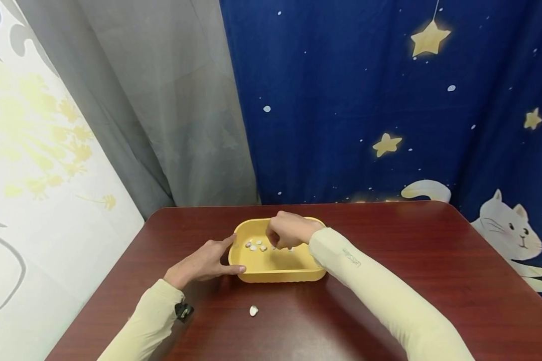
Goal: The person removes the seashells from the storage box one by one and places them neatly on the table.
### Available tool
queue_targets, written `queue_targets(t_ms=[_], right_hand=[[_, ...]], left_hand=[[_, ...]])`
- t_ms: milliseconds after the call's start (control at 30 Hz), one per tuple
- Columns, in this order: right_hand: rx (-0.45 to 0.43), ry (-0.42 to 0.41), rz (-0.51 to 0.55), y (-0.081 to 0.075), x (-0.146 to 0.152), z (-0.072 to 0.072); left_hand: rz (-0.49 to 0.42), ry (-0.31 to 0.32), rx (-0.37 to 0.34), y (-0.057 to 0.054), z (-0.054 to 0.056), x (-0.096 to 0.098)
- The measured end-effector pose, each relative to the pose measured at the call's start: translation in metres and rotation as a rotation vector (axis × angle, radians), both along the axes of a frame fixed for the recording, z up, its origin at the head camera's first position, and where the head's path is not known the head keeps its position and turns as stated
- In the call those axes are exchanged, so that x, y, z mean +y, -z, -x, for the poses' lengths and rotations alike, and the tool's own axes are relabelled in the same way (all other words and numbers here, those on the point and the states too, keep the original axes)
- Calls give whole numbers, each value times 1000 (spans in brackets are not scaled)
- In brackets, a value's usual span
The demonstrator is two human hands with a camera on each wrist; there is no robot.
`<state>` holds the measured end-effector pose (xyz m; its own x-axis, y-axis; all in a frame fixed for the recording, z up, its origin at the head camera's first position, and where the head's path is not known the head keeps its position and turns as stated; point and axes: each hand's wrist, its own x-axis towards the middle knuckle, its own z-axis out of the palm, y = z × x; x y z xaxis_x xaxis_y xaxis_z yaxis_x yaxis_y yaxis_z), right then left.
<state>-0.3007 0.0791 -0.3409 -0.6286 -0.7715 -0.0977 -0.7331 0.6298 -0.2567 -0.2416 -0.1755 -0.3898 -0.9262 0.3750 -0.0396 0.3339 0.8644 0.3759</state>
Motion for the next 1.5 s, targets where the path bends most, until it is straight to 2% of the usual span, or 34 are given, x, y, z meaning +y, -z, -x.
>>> queue_targets(t_ms=[133, 400, 600, 833, 1267, 1500], right_hand=[[23, -26, 39, -3, 3, -7], [110, -133, 70, 0, 7, -24], [141, -165, 68, -1, 9, -38], [223, -198, 134, 3, 12, -52], [235, -259, 196, 17, 15, -72], [226, -268, 164, 24, 11, -79]], left_hand=[[1, -8, 0, -1, 1, 0], [8, -10, -4, 1, 2, 2], [9, -12, -1, 3, 1, 2], [10, -4, 18, 2, 1, 2], [14, -5, 13, 2, 3, 2], [10, -5, 13, 2, 3, 2]])
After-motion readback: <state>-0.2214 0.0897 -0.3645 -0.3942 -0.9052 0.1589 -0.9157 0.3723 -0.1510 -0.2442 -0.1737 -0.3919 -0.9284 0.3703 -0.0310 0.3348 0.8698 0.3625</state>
